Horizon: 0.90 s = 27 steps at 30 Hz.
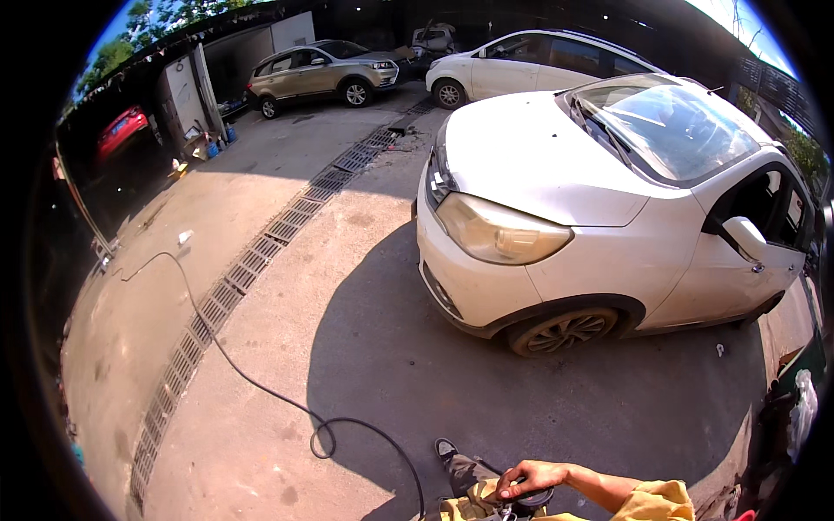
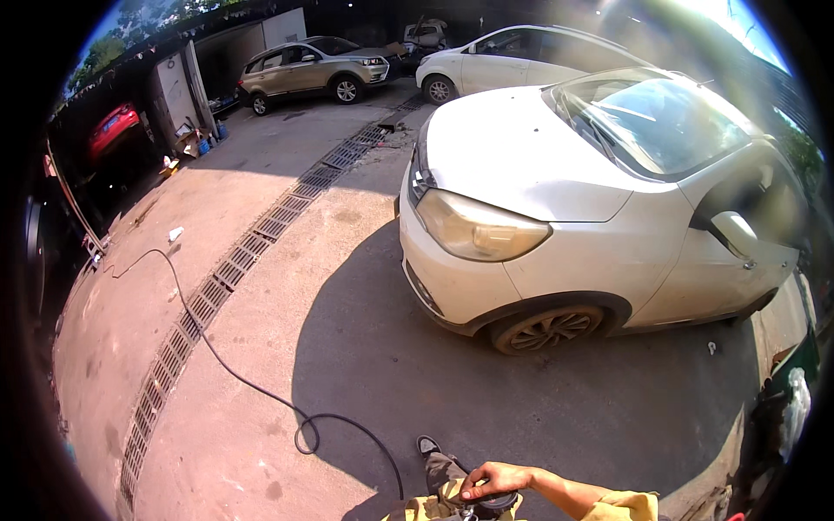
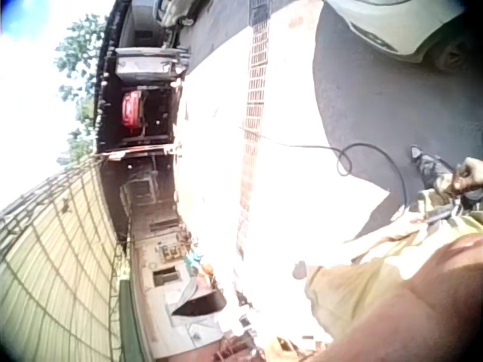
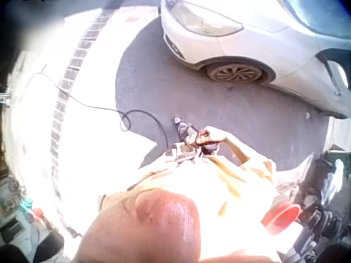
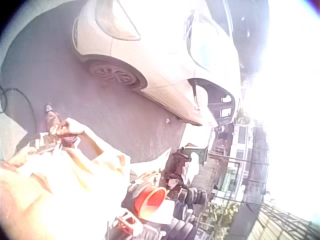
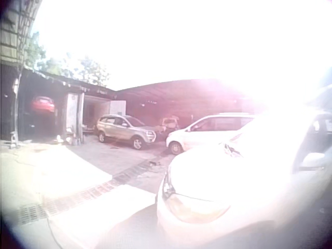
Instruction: The person walks to a white car and uses a tire inflator with a pressure gauge to inflate the front right tire. After checking the pressure, the person moves to the rear right tire and repeats the inflation process. The person then walks back toward the garage area.
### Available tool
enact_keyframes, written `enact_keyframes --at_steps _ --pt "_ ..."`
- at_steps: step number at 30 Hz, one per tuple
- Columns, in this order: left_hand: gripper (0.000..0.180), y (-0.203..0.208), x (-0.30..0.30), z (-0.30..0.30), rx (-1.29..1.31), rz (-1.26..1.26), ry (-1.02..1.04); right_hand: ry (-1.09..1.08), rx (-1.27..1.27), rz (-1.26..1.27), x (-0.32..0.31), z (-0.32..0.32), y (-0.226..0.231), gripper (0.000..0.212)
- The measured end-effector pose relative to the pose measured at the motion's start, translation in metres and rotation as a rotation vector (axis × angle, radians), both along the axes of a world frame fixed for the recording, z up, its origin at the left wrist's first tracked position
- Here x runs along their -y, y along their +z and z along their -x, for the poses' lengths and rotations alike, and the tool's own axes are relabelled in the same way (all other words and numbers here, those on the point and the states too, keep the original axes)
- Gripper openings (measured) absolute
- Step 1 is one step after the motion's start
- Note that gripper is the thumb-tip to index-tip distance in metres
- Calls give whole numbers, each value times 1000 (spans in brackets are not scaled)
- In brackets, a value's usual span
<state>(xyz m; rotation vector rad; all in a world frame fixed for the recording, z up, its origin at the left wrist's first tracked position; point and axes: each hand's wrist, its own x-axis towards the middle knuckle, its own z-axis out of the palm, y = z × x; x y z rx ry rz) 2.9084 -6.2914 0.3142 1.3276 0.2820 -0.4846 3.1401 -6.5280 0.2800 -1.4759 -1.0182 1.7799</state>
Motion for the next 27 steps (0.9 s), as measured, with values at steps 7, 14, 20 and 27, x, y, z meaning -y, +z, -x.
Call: enact_keyframes --at_steps 7,14,20,27 --pt "22 -3 -144 -18 -160 -70 131 114 -414 70 -173 -73 -89 40" --pt "11 50 -297 -29 -393 -353 760 29 -619 182 -403 -175 -54 45" --pt "31 32 -416 -138 -71 -351 1186 -328 -724 32 -553 -204 -38 41" --pt "39 -128 -579 -232 22 -525 968 -375 -602 -99 -720 -248 -34 33"
